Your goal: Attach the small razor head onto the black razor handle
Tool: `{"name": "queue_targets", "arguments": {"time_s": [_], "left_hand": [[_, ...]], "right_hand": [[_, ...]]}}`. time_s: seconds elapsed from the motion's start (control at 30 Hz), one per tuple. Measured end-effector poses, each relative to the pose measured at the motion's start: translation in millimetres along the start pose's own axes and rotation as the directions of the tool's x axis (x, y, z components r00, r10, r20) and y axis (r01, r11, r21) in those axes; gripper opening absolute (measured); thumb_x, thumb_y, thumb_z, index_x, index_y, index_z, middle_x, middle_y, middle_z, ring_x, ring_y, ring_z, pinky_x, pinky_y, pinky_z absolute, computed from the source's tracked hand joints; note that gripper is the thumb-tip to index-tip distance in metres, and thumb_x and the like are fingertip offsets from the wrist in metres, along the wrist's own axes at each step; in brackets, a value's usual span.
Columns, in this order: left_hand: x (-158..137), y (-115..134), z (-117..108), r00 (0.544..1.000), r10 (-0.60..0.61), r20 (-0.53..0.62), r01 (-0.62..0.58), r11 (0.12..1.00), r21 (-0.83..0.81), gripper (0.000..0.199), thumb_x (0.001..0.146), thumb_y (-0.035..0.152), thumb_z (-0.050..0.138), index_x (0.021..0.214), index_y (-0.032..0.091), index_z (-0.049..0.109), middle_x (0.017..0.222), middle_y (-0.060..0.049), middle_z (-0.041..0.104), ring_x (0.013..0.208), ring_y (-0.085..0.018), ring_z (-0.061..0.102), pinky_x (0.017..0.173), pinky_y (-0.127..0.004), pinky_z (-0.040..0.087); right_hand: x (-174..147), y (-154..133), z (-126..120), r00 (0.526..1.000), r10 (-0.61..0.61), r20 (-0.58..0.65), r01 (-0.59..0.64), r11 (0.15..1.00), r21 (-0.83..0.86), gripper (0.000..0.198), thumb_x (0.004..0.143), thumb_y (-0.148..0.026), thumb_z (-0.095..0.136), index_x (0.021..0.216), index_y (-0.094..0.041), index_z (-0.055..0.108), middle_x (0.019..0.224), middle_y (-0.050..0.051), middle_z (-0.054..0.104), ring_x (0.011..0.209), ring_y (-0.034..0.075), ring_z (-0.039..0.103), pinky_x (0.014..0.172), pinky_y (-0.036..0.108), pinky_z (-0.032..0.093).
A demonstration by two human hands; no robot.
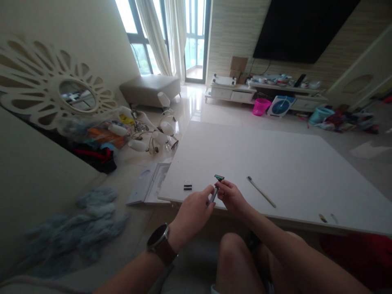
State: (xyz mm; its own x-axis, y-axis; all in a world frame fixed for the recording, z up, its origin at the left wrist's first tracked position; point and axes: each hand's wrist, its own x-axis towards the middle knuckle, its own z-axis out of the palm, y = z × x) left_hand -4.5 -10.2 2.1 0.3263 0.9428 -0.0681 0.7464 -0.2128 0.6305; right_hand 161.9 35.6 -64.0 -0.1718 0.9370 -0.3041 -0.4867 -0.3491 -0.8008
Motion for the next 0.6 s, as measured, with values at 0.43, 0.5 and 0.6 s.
{"name": "queue_targets", "arguments": {"time_s": [0.43, 0.5, 0.6], "left_hand": [[4.4, -2.4, 2.6, 0.998, -0.060, -0.030, 0.056, 0.993, -0.105, 0.017, 0.084, 0.019, 0.060, 0.100, 0.024, 0.058, 0.071, 0.001, 0.065, 0.066, -0.016, 0.060, 0.062, -0.025, 0.036], [4.8, -2.7, 3.1, 0.998, -0.058, -0.034, 0.054, 0.993, -0.107, 0.017, 0.084, 0.020, 0.060, 0.100, 0.024, 0.057, 0.070, 0.001, 0.065, 0.066, -0.016, 0.060, 0.061, -0.025, 0.036], [5.5, -3.3, 4.5, 0.997, -0.064, -0.034, 0.060, 0.993, -0.101, 0.017, 0.084, 0.020, 0.061, 0.100, 0.023, 0.056, 0.070, 0.001, 0.064, 0.064, -0.016, 0.060, 0.059, -0.025, 0.034]], "right_hand": [[3.3, 6.3, -6.5, 1.000, -0.009, 0.012, 0.009, 0.999, -0.052, 0.026, 0.069, -0.037, 0.084, 0.083, -0.016, 0.080, 0.080, 0.004, 0.065, 0.057, 0.007, 0.042, 0.051, 0.024, 0.028], [3.7, 7.3, -6.3, 1.000, -0.009, 0.016, 0.010, 0.999, -0.052, 0.027, 0.069, -0.038, 0.084, 0.083, -0.016, 0.080, 0.077, 0.003, 0.064, 0.056, 0.007, 0.041, 0.050, 0.024, 0.027], [3.2, 7.7, -4.7, 1.000, -0.006, 0.014, 0.006, 0.999, -0.051, 0.029, 0.069, -0.040, 0.084, 0.084, -0.016, 0.080, 0.073, 0.003, 0.062, 0.055, 0.006, 0.040, 0.050, 0.024, 0.026]]}}
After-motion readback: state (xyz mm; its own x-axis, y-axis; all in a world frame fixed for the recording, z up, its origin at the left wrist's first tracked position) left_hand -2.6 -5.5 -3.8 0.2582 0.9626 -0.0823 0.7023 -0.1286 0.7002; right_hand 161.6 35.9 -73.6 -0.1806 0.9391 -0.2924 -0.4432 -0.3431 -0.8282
